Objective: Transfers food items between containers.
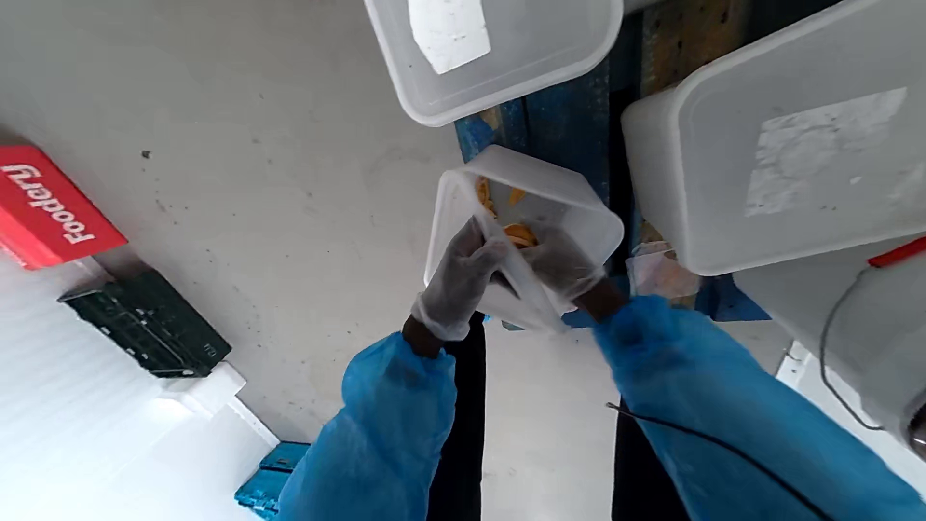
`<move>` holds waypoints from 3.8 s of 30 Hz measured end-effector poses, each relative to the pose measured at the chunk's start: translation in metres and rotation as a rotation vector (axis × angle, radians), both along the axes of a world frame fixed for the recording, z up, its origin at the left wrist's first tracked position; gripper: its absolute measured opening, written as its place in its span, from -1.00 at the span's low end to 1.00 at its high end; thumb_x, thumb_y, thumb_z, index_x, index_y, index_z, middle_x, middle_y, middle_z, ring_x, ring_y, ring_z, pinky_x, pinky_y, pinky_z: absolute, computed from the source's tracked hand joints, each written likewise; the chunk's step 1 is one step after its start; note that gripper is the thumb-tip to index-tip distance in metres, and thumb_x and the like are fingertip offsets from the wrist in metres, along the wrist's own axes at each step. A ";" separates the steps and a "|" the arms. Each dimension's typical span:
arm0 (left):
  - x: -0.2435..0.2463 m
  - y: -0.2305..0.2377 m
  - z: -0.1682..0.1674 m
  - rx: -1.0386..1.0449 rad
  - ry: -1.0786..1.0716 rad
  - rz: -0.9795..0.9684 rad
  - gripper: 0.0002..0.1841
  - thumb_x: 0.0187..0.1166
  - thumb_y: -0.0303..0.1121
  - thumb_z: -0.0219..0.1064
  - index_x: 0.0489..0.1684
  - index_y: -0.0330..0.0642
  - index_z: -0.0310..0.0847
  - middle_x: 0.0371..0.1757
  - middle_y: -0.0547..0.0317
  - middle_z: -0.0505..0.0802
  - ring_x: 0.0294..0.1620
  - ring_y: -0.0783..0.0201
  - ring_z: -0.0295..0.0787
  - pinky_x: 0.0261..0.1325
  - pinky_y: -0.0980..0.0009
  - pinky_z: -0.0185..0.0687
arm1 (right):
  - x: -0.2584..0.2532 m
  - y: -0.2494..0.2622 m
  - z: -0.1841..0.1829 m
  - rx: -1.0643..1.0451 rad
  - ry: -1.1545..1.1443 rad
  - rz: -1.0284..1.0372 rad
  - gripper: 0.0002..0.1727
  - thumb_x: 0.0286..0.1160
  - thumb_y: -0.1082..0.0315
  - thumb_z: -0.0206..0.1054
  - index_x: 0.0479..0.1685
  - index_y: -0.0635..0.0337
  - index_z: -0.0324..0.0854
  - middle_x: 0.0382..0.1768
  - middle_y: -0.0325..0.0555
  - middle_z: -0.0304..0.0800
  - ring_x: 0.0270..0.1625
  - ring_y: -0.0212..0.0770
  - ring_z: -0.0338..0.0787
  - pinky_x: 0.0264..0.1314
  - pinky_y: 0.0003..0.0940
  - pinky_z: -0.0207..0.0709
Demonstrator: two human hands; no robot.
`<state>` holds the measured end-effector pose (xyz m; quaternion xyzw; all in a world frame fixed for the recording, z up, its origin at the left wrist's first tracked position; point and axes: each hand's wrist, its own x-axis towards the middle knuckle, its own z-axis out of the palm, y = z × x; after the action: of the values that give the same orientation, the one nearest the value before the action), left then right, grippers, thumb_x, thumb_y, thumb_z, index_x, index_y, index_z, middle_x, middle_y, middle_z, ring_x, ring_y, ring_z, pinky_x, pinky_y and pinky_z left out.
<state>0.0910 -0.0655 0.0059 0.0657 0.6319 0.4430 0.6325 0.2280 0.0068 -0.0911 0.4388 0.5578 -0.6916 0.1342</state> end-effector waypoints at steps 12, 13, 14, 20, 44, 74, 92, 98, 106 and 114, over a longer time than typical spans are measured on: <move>-0.012 0.013 -0.007 -0.017 0.017 0.048 -0.77 0.72 -0.43 -0.07 0.11 -0.06 0.48 -0.23 0.25 0.88 -0.35 0.36 0.89 -0.33 0.37 0.90 | 0.155 0.014 0.106 -0.358 0.297 -0.873 -0.61 0.50 0.47 0.32 0.32 0.10 0.58 0.10 -0.04 0.83 0.10 -0.19 0.87 0.20 -0.18 0.80; -0.012 0.012 -0.006 -0.022 0.029 0.052 -0.76 0.70 -0.42 -0.06 0.12 -0.05 0.49 -0.22 0.26 0.89 -0.33 0.36 0.89 -0.31 0.38 0.90 | 0.168 0.004 0.100 -0.415 0.357 -0.959 -0.60 0.49 0.45 0.36 0.32 0.09 0.58 0.11 -0.04 0.81 0.12 -0.19 0.86 0.24 -0.17 0.79; -0.012 0.010 -0.005 -0.022 0.036 0.057 -0.76 0.69 -0.42 -0.06 0.11 -0.04 0.50 -0.22 0.27 0.90 -0.33 0.37 0.90 -0.30 0.39 0.90 | 0.178 -0.007 0.094 -0.467 0.403 -1.026 -0.59 0.49 0.42 0.39 0.33 0.08 0.58 0.13 -0.04 0.81 0.15 -0.19 0.85 0.28 -0.16 0.76; -0.014 0.000 -0.006 0.020 0.040 0.067 -0.75 0.65 -0.42 -0.03 0.09 -0.01 0.54 -0.20 0.27 0.91 -0.28 0.39 0.91 -0.23 0.42 0.90 | 0.202 -0.038 0.076 -0.601 0.507 -1.161 -0.56 0.48 0.35 0.47 0.34 0.08 0.57 0.13 -0.02 0.80 0.17 -0.16 0.85 0.30 -0.13 0.75; -0.034 -0.029 -0.004 0.108 0.083 0.048 -0.75 0.60 -0.27 0.23 0.16 0.00 0.63 -0.15 0.29 0.92 -0.17 0.42 0.91 -0.06 0.41 0.90 | 0.073 -0.116 -0.063 0.097 -0.647 -0.070 -0.44 0.42 0.38 0.45 0.48 0.13 0.55 0.28 0.26 0.76 0.28 0.33 0.78 0.22 0.38 0.62; -0.032 -0.024 -0.004 0.105 0.105 0.061 -0.77 0.58 -0.37 0.14 0.07 0.01 0.64 -0.17 0.32 0.92 -0.17 0.44 0.91 -0.08 0.44 0.89 | 0.074 -0.101 -0.034 -0.058 -0.631 0.012 -0.09 0.53 0.41 0.45 0.85 0.35 0.00 0.72 0.35 0.28 0.70 0.28 0.42 0.69 0.16 0.31; -0.033 -0.028 -0.006 0.106 0.094 0.068 -0.78 0.59 -0.33 0.15 0.09 -0.03 0.61 -0.16 0.27 0.91 -0.18 0.41 0.91 -0.09 0.41 0.89 | 0.101 -0.140 -0.088 0.207 -0.730 -0.082 -0.61 0.62 0.42 0.23 0.40 0.07 0.68 0.30 0.22 0.75 0.28 0.28 0.78 0.17 0.33 0.66; -0.033 -0.027 -0.006 0.111 0.089 0.054 -0.78 0.60 -0.34 0.12 0.08 -0.02 0.60 -0.17 0.26 0.91 -0.19 0.40 0.91 -0.12 0.40 0.90 | 0.110 -0.145 -0.080 0.226 -0.727 -0.190 -0.63 0.54 0.39 0.33 0.32 0.16 0.71 0.21 0.24 0.79 0.25 0.28 0.79 0.17 0.34 0.64; -0.029 -0.025 -0.007 0.117 0.078 0.058 -0.78 0.58 -0.35 0.13 0.07 -0.04 0.61 -0.19 0.25 0.91 -0.22 0.40 0.91 -0.15 0.41 0.90 | 0.128 -0.146 -0.098 0.253 -0.778 -0.317 -0.69 0.51 0.34 0.43 0.15 0.32 0.68 0.08 0.30 0.79 0.17 0.30 0.79 0.21 0.31 0.60; -0.035 -0.034 -0.002 0.055 0.120 0.037 -0.74 0.57 -0.33 0.12 0.13 -0.06 0.60 -0.18 0.25 0.90 -0.21 0.41 0.89 -0.12 0.41 0.89 | 0.126 -0.120 -0.059 0.224 -0.692 -0.421 -0.59 0.42 0.35 0.49 0.22 0.32 0.62 0.08 0.33 0.76 0.11 0.31 0.79 0.12 0.34 0.63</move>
<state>0.0564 -0.0992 0.0035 0.0980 0.6574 0.4670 0.5832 0.3540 -0.1134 -0.1502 0.7617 0.4498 -0.4505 0.1209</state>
